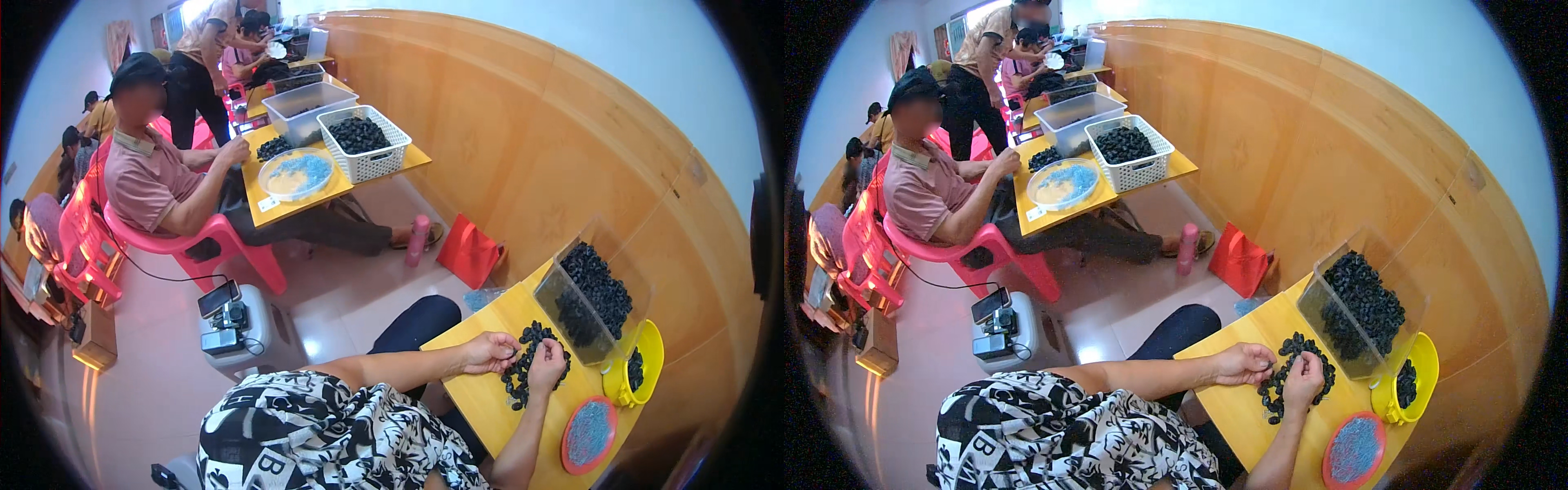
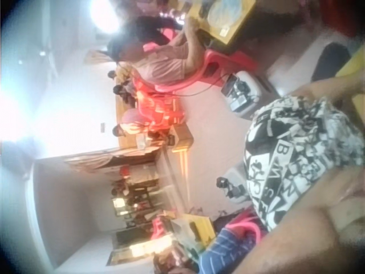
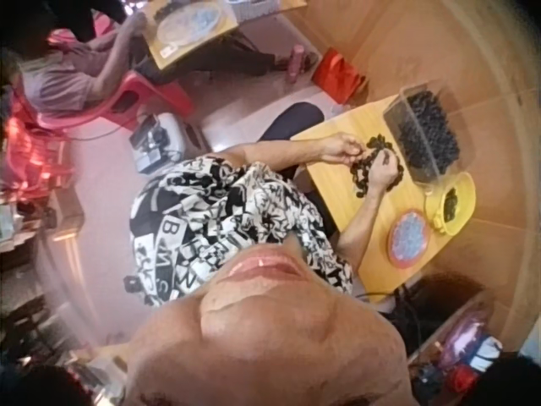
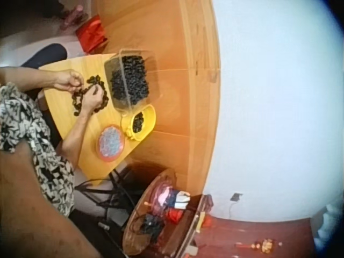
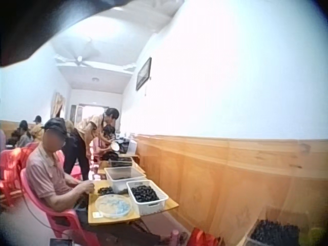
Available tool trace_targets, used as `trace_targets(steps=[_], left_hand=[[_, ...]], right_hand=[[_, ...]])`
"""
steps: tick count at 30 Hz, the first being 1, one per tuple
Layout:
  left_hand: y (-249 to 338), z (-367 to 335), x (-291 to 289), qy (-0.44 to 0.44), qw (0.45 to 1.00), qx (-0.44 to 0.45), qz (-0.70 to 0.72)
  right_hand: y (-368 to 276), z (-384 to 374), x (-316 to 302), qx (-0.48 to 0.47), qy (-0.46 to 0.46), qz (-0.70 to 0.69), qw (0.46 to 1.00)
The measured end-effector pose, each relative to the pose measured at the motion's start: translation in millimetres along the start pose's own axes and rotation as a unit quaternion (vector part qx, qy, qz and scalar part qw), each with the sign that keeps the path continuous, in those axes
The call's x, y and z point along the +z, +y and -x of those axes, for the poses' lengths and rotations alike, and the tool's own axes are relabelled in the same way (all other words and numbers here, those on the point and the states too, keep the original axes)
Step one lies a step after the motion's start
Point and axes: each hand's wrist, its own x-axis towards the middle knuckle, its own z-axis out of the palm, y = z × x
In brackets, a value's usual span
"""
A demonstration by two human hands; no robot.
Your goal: Assembling small black plastic components by hand.
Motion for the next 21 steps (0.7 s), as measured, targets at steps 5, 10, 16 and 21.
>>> trace_targets(steps=[5, 10, 16, 21], left_hand=[[-0.9, 4.4, 2.8, 0.009, 1.000, 0.022, 0.005], [3.9, 3.3, 3.6, 0.041, 0.998, 0.013, -0.040], [10.2, 6.4, 0.9, 0.026, 1.000, 0.007, -0.008], [9.6, 6.8, 7.3, 0.009, 0.999, 0.001, -0.031]], right_hand=[[-3.0, 2.7, 6.6, -0.005, 0.012, -0.030, 0.999], [-12.8, -1.2, 2.0, 0.027, 0.007, -0.038, 0.999], [-28.6, -9.8, -36.0, 0.072, 0.039, -0.105, 0.991], [-27.9, 1.9, -46.6, 0.117, 0.010, -0.153, 0.981]])
